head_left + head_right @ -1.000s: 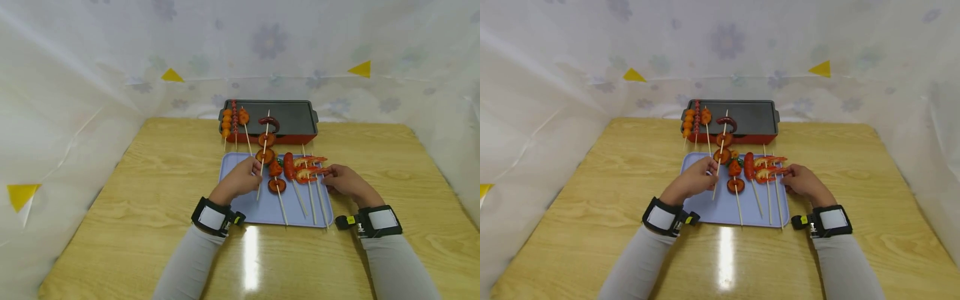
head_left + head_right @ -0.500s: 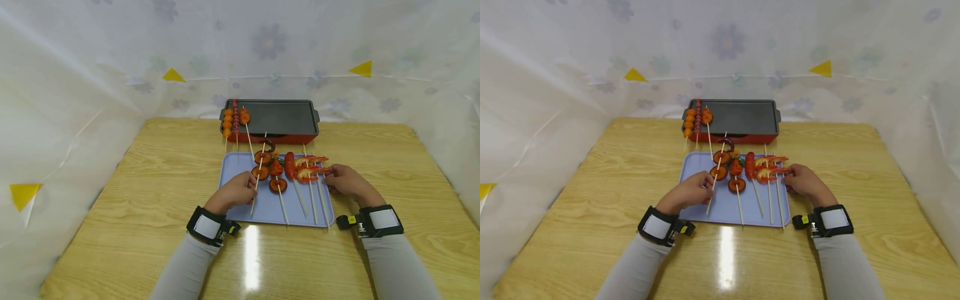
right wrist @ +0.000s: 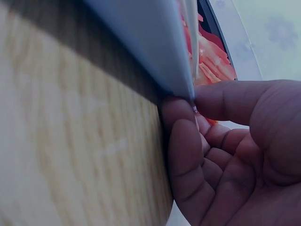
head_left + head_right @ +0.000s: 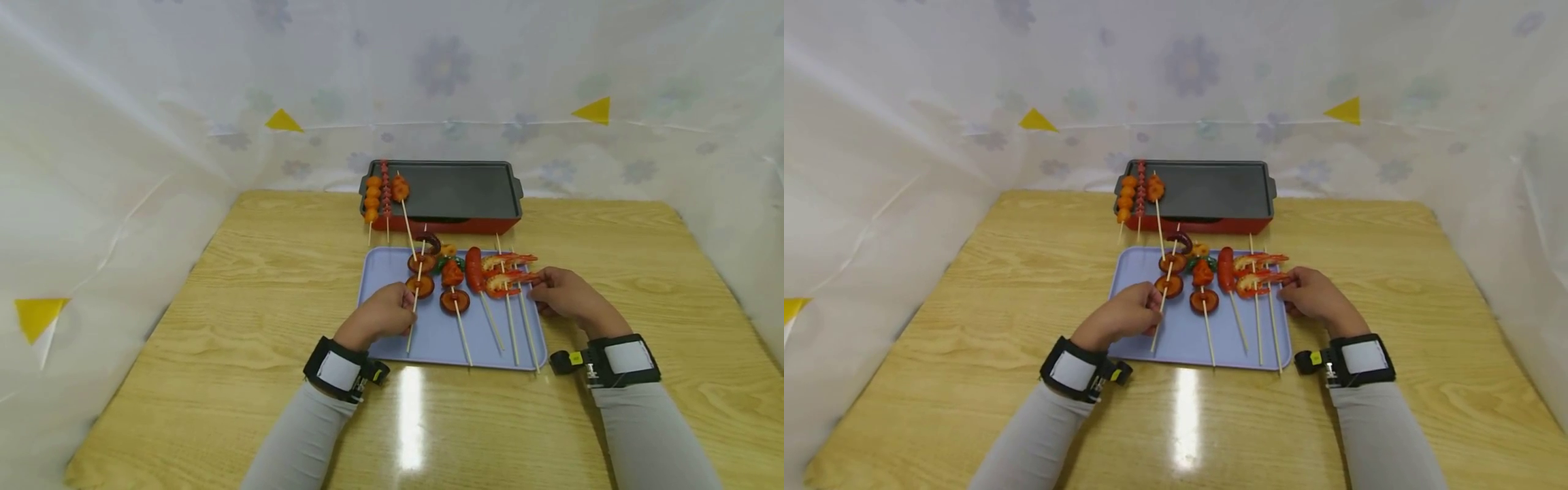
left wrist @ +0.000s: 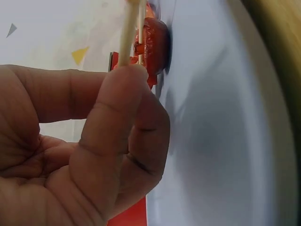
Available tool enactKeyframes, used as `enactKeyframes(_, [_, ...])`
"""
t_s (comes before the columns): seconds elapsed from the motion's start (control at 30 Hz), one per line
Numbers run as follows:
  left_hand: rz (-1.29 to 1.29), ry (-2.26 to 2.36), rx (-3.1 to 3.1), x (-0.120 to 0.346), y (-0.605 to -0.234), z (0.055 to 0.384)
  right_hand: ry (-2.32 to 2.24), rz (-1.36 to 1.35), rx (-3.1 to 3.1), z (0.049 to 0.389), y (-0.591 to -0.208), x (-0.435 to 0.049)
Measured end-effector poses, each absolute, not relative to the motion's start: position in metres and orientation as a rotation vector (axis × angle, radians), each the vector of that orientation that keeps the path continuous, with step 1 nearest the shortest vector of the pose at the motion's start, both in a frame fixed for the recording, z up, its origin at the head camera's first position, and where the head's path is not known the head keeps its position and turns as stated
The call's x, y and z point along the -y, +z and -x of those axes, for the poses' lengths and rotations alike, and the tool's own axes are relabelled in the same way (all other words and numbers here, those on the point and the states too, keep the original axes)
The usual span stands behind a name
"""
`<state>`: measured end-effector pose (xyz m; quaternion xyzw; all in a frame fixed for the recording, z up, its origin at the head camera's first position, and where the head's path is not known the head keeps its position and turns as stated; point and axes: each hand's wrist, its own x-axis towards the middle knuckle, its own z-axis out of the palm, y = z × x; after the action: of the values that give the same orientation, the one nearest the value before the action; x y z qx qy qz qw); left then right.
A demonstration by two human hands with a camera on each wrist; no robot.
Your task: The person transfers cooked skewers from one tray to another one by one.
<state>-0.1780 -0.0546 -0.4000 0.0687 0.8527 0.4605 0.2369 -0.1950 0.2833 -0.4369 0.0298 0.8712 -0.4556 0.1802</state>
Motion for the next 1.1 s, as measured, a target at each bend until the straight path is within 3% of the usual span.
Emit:
enactKeyframes(0.5, [-0.143,1.018,-2.499,0.055,-0.407,0.179,-1.29,-0.077,-2.462,0.194,-0.434,-0.282])
enactKeyframes(1.1, [-0.275,1.058,-2.487,0.062,-0.394,0.171,-1.333,-0.082,-2.444,0.195,-0.436,-0.284])
